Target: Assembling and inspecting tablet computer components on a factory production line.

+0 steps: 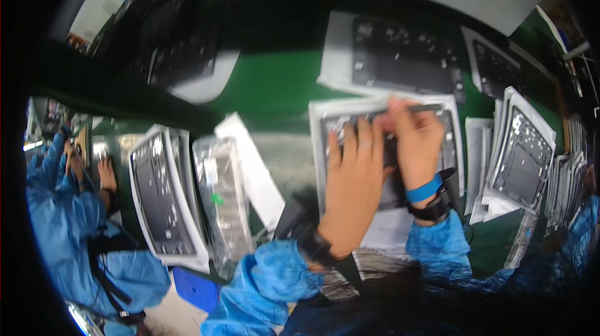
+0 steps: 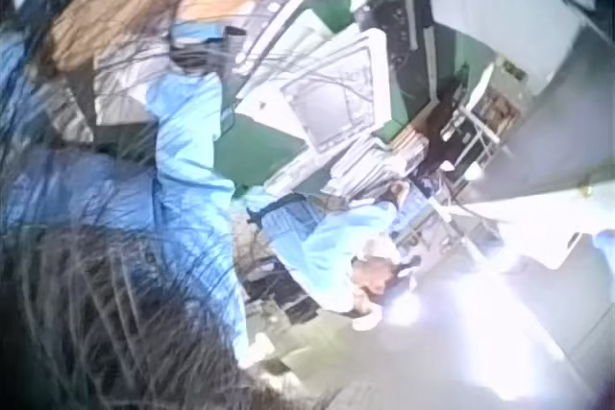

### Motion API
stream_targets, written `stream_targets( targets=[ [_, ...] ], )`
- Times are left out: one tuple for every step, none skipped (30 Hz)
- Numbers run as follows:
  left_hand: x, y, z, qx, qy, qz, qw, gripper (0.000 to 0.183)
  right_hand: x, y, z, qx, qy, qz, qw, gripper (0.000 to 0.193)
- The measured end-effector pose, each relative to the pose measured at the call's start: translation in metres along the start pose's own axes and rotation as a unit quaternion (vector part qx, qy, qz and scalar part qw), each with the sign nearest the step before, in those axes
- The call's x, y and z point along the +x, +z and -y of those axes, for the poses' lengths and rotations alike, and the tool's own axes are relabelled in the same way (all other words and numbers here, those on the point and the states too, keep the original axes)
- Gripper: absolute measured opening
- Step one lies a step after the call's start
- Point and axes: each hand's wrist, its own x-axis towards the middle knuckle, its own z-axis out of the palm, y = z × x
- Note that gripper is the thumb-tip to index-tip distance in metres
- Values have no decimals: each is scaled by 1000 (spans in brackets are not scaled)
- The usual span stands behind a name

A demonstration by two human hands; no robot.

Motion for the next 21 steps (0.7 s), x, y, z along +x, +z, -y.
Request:
stream_targets(
  targets=[
    [-1,-17,5,-6,12,-9,1000,84,-10,-2,9,60,-13,-8,998,34],
    [-1,-36,13,-40,30,-25,998,75,-28,-4,28,75,-31,-13,997,32],
    [1,-17,-3,-104,0,-55,993,71,-13,-29,25,90,-62,19,994,31],
    [-16,-45,7,-118,-13,-36,992,72,-33,-33,33,50,-49,32,997,30],
    [-36,-73,14,-128,-29,-28,991,75,-56,-42,41,12,-46,52,998,29],
    [-64,-86,18,-127,-36,-22,991,75,-77,-54,40,1,-34,121,992,28],
    [-95,-97,17,-142,-86,29,986,80,-97,-55,40,41,18,162,986,26],
    [-120,-103,14,-158,-135,77,975,86,-107,-55,38,-1,33,251,967,26],
    [-142,-104,12,-154,-146,75,974,86,-115,-53,41,-41,48,342,938,25],
    [-166,-93,11,-143,-175,64,972,89,-120,-47,35,-59,22,402,914,24],
    [-185,-81,12,-130,-206,52,969,93,-124,-37,25,-76,-7,461,884,22],
    [-197,-69,11,-129,-214,41,967,97,-131,-28,15,-57,4,471,881,22],
    [-203,-61,10,-129,-219,37,966,97,-133,-19,11,-80,-20,482,873,22],
    [-208,-54,10,-137,-213,32,967,98,-134,-13,11,-108,-13,502,858,23],
    [-210,-51,11,-143,-208,27,967,99,-133,-8,11,-135,-7,523,842,24],
    [-211,-50,12,-148,-201,18,968,102,-133,-4,10,-136,-12,527,838,24],
    [-212,-50,12,-147,-205,12,968,102,-133,-1,8,-147,-55,528,835,25],
    [-211,-51,13,-146,-203,13,968,102,-132,2,8,-156,-98,527,830,26],
    [-210,-51,12,-145,-200,15,969,102,-132,4,9,-156,-103,530,827,26],
    [-211,-51,11,-140,-202,13,969,103,-131,6,10,-171,-110,540,816,26],
    [-212,-50,10,-140,-202,9,969,103,-130,7,10,-186,-116,548,807,26]
  ],
)
